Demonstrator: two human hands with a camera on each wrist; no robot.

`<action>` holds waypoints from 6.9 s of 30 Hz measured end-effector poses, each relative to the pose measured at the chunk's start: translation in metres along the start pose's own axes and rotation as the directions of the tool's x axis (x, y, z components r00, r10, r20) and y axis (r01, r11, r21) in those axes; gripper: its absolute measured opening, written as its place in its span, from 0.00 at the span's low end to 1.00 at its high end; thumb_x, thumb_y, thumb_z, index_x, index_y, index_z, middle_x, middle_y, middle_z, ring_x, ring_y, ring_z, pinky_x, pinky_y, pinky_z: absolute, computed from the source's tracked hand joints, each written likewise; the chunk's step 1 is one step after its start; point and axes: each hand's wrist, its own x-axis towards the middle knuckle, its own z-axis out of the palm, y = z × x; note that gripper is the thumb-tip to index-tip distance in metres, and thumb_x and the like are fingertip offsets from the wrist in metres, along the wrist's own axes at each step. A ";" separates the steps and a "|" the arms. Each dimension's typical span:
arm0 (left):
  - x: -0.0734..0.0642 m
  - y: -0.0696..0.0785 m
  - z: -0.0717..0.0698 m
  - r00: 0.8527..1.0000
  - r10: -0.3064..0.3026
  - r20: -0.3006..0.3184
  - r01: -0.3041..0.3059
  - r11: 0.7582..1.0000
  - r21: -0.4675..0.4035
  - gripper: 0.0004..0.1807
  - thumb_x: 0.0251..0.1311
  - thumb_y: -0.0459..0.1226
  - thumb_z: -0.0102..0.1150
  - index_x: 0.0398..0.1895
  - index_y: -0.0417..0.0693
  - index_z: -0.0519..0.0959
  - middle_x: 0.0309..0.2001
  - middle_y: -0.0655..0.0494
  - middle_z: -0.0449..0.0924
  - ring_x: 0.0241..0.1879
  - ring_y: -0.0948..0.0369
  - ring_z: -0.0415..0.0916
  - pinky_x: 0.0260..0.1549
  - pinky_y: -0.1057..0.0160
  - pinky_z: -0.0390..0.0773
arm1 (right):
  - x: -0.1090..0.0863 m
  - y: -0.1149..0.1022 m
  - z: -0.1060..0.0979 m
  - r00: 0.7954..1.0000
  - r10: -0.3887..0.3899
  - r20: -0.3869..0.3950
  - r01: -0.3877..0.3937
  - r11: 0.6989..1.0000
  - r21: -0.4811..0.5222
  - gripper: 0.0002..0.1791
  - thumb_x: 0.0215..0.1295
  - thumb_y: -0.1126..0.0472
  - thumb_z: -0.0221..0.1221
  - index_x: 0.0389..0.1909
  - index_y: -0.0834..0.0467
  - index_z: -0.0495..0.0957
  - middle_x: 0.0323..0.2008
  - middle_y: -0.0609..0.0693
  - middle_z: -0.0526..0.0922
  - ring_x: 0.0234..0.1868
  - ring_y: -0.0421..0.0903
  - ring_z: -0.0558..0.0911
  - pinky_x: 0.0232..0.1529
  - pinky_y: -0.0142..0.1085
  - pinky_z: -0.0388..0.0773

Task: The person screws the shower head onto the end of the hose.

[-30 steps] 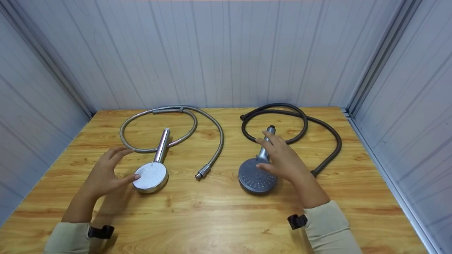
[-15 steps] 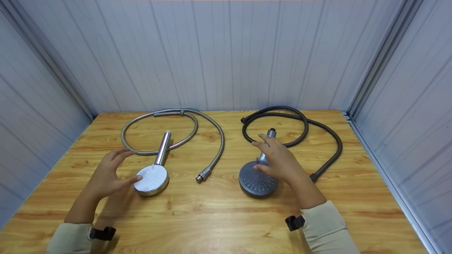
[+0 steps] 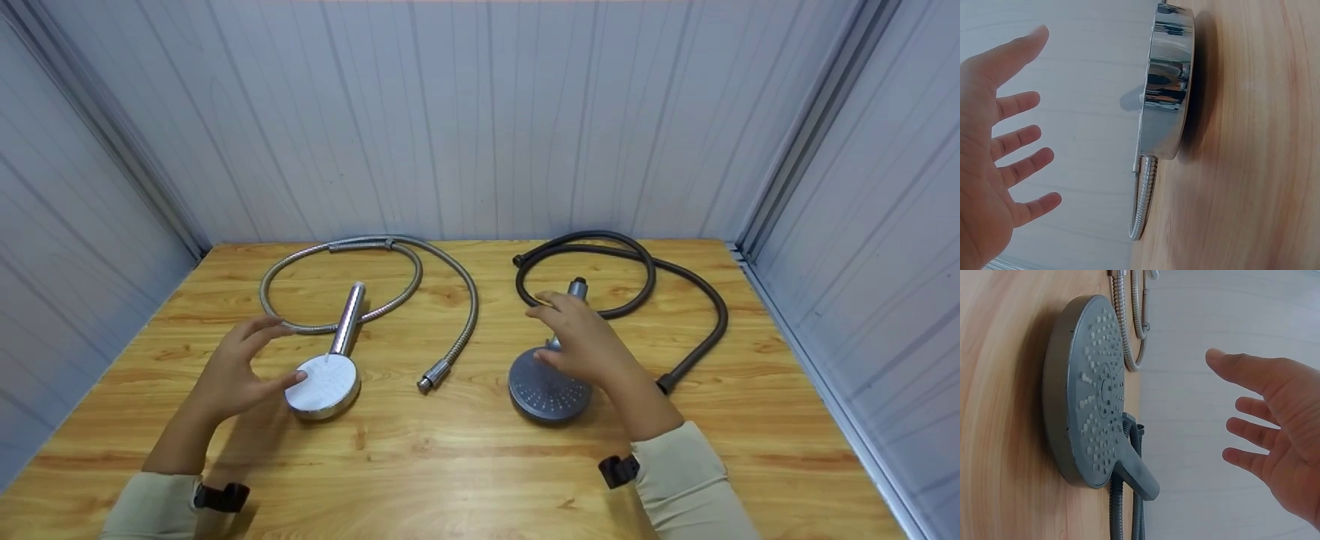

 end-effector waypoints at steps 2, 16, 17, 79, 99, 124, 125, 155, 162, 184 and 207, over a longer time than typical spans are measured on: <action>0.001 0.000 0.001 1.000 0.001 0.000 -0.001 1.000 -0.006 0.35 0.42 0.53 0.77 0.53 0.45 0.80 0.56 0.42 0.73 0.57 0.44 0.70 0.53 0.39 0.69 | 0.001 -0.001 0.000 1.000 0.003 0.008 -0.003 1.000 -0.002 0.30 0.51 0.62 0.73 0.57 0.60 0.77 0.64 0.64 0.70 0.63 0.64 0.68 0.58 0.59 0.68; 0.010 0.010 0.003 0.997 -0.069 0.033 0.070 0.997 -0.041 0.29 0.45 0.47 0.77 0.51 0.48 0.80 0.51 0.53 0.77 0.52 0.52 0.74 0.51 0.47 0.73 | 0.017 -0.007 0.003 0.996 -0.092 0.021 0.092 0.996 -0.015 0.25 0.50 0.66 0.73 0.51 0.62 0.80 0.57 0.62 0.76 0.58 0.61 0.73 0.56 0.56 0.71; 0.011 0.011 0.003 0.996 -0.076 0.038 0.077 0.996 -0.040 0.29 0.46 0.47 0.77 0.52 0.48 0.80 0.51 0.52 0.77 0.52 0.52 0.74 0.51 0.47 0.73 | 0.018 -0.007 0.004 0.995 -0.101 0.018 0.101 0.995 -0.014 0.24 0.50 0.67 0.73 0.50 0.62 0.80 0.57 0.62 0.76 0.58 0.61 0.74 0.56 0.56 0.71; 0.049 0.020 0.049 0.976 -0.215 0.038 0.216 0.927 -0.306 0.29 0.47 0.37 0.76 0.55 0.41 0.79 0.52 0.42 0.77 0.51 0.47 0.74 0.50 0.43 0.74 | 0.067 -0.031 0.045 0.984 -0.098 0.152 0.075 0.986 0.149 0.17 0.56 0.64 0.70 0.47 0.60 0.83 0.58 0.57 0.76 0.60 0.59 0.73 0.58 0.53 0.70; 0.056 0.017 0.063 0.951 -0.310 0.024 0.294 0.872 -0.391 0.27 0.45 0.33 0.76 0.52 0.36 0.80 0.51 0.38 0.75 0.51 0.41 0.74 0.51 0.43 0.74 | 0.078 -0.027 0.067 0.979 -0.122 0.164 0.082 0.969 0.233 0.13 0.53 0.70 0.68 0.42 0.63 0.84 0.54 0.62 0.78 0.57 0.62 0.75 0.57 0.55 0.71; 0.067 0.009 0.078 0.877 -0.479 0.032 0.438 0.772 -0.460 0.25 0.47 0.34 0.74 0.51 0.33 0.80 0.51 0.37 0.76 0.51 0.44 0.74 0.50 0.50 0.75 | 0.090 -0.031 0.088 0.966 -0.136 0.220 0.075 0.961 0.267 0.17 0.49 0.76 0.64 0.43 0.63 0.84 0.53 0.61 0.79 0.55 0.60 0.77 0.56 0.52 0.72; 0.067 0.009 0.078 0.874 -0.485 0.033 0.442 0.764 -0.470 0.25 0.47 0.34 0.74 0.50 0.33 0.80 0.51 0.37 0.76 0.51 0.44 0.74 0.50 0.50 0.75 | 0.090 -0.030 0.089 0.967 -0.133 0.220 0.070 0.960 0.273 0.17 0.49 0.76 0.64 0.43 0.63 0.84 0.52 0.61 0.80 0.54 0.60 0.77 0.56 0.51 0.73; 0.067 -0.002 0.094 0.810 -0.582 0.064 0.564 0.745 -0.357 0.26 0.42 0.27 0.75 0.50 0.36 0.81 0.46 0.41 0.81 0.45 0.47 0.81 0.44 0.53 0.79 | 0.092 -0.031 0.109 0.964 -0.041 0.262 -0.070 0.914 0.400 0.15 0.50 0.75 0.66 0.42 0.63 0.84 0.50 0.57 0.81 0.54 0.56 0.77 0.57 0.48 0.72; 0.068 -0.003 0.095 0.811 -0.578 0.096 0.572 0.747 -0.339 0.27 0.41 0.21 0.72 0.51 0.37 0.80 0.48 0.42 0.81 0.47 0.47 0.80 0.48 0.53 0.78 | 0.092 -0.032 0.109 0.963 -0.041 0.267 -0.074 0.910 0.407 0.16 0.50 0.75 0.67 0.42 0.63 0.84 0.50 0.57 0.81 0.52 0.55 0.78 0.55 0.47 0.73; 0.064 -0.002 0.090 0.859 -0.470 0.204 0.512 0.773 -0.374 0.31 0.36 0.16 0.65 0.51 0.36 0.80 0.45 0.45 0.82 0.45 0.51 0.81 0.44 0.57 0.80 | 0.094 -0.036 0.118 0.965 -0.043 0.260 -0.064 0.918 0.391 0.14 0.51 0.74 0.66 0.40 0.61 0.85 0.40 0.50 0.82 0.42 0.47 0.80 0.44 0.42 0.77; 0.052 -0.010 0.081 0.856 -0.434 0.280 0.497 0.841 -0.214 0.34 0.40 0.28 0.76 0.57 0.41 0.79 0.44 0.49 0.83 0.44 0.53 0.80 0.45 0.54 0.78 | 0.096 -0.043 0.123 0.925 -0.110 0.363 -0.075 0.885 0.460 0.16 0.51 0.75 0.67 0.43 0.60 0.86 0.40 0.50 0.83 0.41 0.42 0.82 0.43 0.34 0.78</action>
